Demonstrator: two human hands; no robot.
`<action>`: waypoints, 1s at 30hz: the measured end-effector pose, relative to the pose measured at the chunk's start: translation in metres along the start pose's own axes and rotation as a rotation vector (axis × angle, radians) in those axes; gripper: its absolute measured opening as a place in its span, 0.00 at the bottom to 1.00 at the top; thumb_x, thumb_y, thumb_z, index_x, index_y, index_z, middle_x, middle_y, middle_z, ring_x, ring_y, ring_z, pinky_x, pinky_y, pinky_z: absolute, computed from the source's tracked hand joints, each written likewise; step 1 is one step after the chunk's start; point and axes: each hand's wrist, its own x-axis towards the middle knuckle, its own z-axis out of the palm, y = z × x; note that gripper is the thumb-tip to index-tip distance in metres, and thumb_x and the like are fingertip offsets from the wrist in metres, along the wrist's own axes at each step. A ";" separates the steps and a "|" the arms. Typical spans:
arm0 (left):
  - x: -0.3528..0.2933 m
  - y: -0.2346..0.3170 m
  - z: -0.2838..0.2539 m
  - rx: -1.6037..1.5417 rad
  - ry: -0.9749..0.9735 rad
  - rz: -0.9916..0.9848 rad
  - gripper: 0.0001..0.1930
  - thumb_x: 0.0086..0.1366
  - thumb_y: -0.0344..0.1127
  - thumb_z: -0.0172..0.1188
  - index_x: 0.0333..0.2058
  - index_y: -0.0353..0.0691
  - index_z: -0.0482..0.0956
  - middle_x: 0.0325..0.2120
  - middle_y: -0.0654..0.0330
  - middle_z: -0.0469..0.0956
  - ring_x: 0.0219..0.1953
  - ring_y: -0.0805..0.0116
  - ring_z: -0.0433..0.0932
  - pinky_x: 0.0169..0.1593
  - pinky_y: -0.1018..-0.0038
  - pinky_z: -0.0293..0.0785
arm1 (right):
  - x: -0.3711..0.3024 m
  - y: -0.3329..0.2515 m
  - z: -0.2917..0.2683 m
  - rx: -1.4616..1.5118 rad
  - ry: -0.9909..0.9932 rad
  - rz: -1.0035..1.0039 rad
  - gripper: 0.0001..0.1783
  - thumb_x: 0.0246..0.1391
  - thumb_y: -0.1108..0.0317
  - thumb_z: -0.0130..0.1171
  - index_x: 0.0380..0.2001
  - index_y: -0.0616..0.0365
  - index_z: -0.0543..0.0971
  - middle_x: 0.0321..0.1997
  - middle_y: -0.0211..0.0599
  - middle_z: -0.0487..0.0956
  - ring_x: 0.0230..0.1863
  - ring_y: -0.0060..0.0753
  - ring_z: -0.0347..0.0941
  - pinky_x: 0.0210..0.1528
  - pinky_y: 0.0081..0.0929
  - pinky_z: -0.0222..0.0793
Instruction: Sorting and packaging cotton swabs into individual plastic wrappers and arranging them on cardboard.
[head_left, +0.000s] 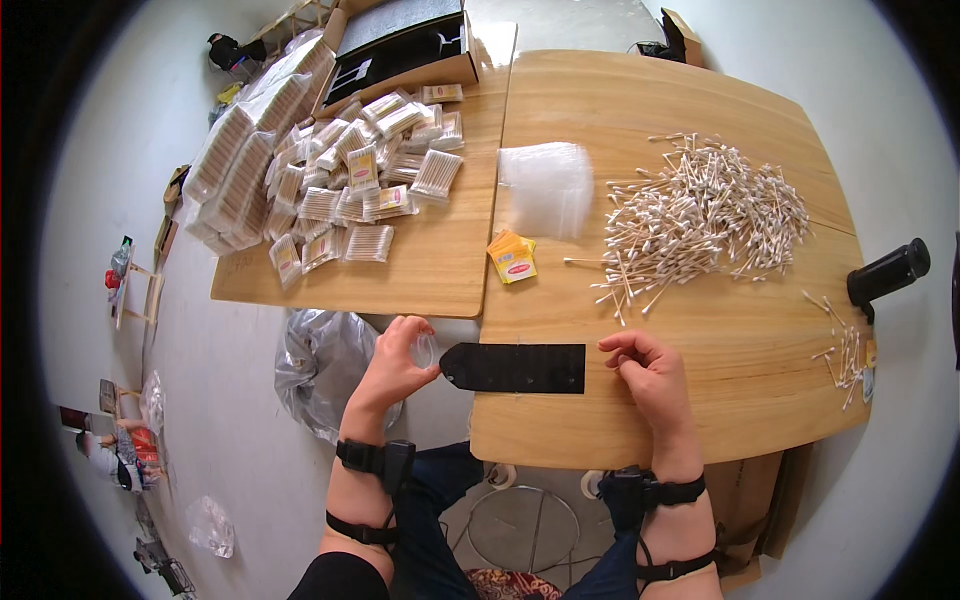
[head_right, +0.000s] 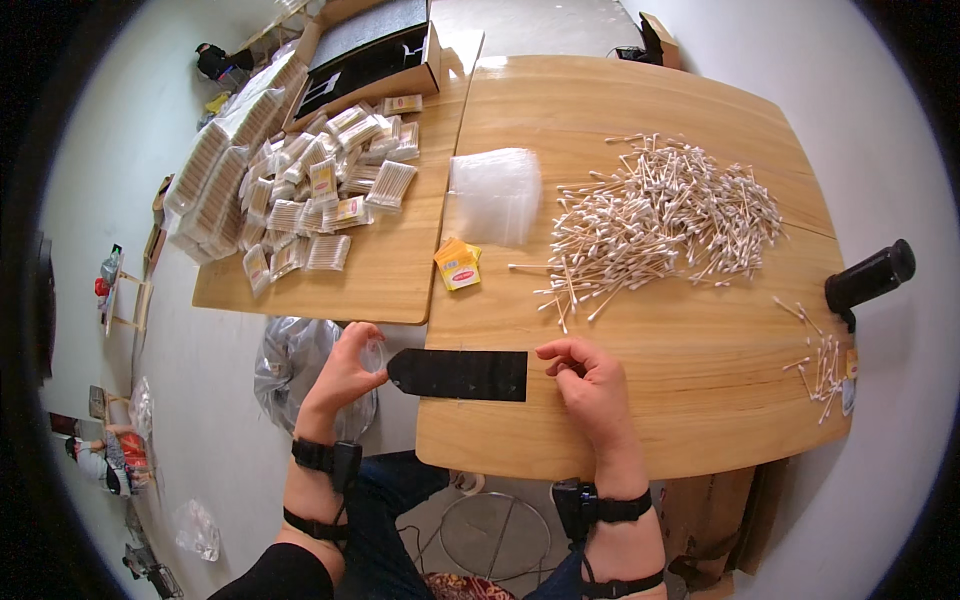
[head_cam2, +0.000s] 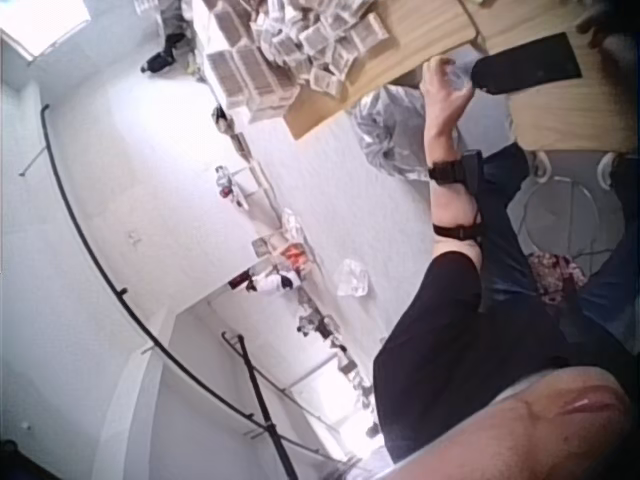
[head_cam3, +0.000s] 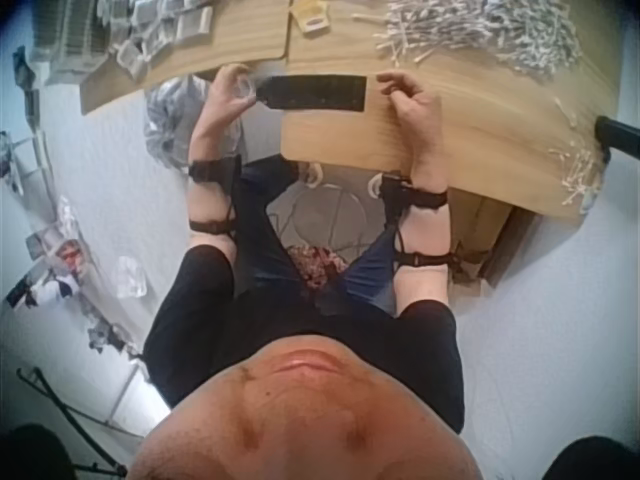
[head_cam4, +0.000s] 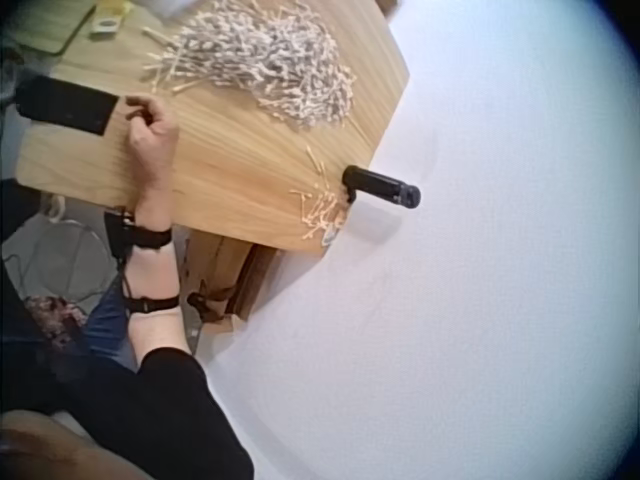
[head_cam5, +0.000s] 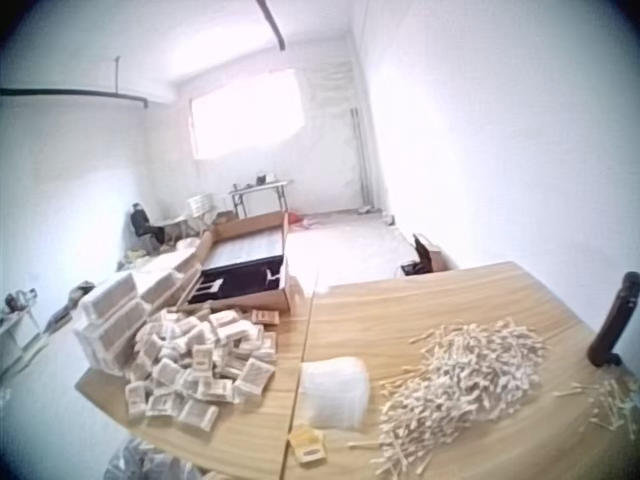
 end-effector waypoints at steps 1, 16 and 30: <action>0.001 -0.001 0.004 0.128 0.012 0.027 0.26 0.49 0.36 0.75 0.46 0.40 0.75 0.44 0.56 0.74 0.50 0.56 0.74 0.56 0.62 0.70 | 0.000 0.000 -0.001 -0.005 0.003 0.004 0.17 0.54 0.84 0.49 0.40 0.62 0.85 0.33 0.26 0.82 0.36 0.16 0.76 0.39 0.17 0.71; -0.009 0.071 0.021 0.542 0.041 0.266 0.28 0.43 0.21 0.63 0.48 0.42 0.75 0.45 0.57 0.73 0.56 0.53 0.70 0.70 0.53 0.54 | 0.000 0.003 -0.003 -0.001 -0.002 0.015 0.16 0.56 0.84 0.49 0.40 0.63 0.85 0.31 0.26 0.82 0.35 0.15 0.76 0.39 0.15 0.69; -0.003 0.123 0.058 0.464 -0.128 0.269 0.36 0.49 0.23 0.58 0.62 0.42 0.71 0.50 0.51 0.71 0.60 0.49 0.68 0.73 0.49 0.50 | 0.003 0.011 0.001 -0.014 0.034 0.000 0.14 0.56 0.82 0.52 0.39 0.63 0.85 0.28 0.25 0.80 0.30 0.15 0.72 0.35 0.17 0.69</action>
